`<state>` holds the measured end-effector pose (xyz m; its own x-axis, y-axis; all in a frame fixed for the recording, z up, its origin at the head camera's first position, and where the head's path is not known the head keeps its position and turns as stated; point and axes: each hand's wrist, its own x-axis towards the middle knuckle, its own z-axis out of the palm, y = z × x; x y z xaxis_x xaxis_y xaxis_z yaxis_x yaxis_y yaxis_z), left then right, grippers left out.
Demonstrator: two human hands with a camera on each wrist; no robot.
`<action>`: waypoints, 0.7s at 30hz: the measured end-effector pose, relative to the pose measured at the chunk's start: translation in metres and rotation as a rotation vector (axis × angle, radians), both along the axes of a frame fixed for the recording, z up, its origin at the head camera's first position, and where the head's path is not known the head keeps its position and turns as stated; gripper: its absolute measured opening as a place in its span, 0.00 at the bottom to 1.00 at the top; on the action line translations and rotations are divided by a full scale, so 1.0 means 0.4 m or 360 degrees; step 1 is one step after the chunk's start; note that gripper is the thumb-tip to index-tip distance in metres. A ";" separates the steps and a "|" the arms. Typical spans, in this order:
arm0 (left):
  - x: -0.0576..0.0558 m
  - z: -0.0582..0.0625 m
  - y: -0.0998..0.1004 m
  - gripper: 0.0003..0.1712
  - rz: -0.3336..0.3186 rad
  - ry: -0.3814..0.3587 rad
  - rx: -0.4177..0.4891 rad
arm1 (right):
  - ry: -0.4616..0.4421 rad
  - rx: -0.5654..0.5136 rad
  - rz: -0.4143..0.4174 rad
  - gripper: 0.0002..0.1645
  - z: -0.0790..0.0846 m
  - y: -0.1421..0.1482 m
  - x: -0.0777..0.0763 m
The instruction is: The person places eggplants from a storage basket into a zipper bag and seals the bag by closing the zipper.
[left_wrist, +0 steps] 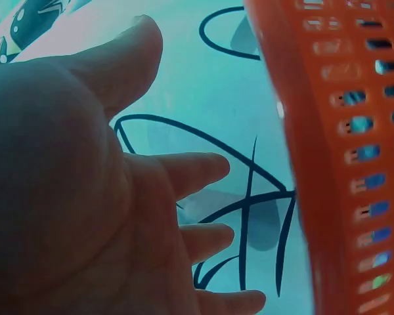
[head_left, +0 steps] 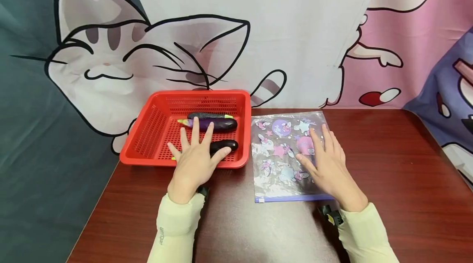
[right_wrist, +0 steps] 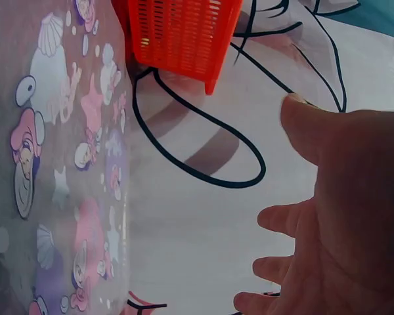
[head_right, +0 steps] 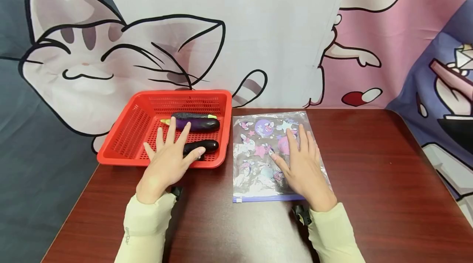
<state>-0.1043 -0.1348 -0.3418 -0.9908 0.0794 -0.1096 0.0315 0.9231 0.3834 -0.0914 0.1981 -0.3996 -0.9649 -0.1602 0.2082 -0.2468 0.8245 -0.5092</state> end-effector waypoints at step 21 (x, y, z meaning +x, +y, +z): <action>-0.051 0.039 -0.075 0.48 -0.0027 -0.0156 -0.0128 | 0.0041 0.0083 0.0076 0.46 -0.007 -0.007 0.005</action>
<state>-0.1248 -0.1647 -0.3263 -0.9736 0.0831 -0.2128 0.0133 0.9506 0.3100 -0.0895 0.1954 -0.4025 -0.9504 -0.2170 0.2230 -0.2988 0.8366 -0.4592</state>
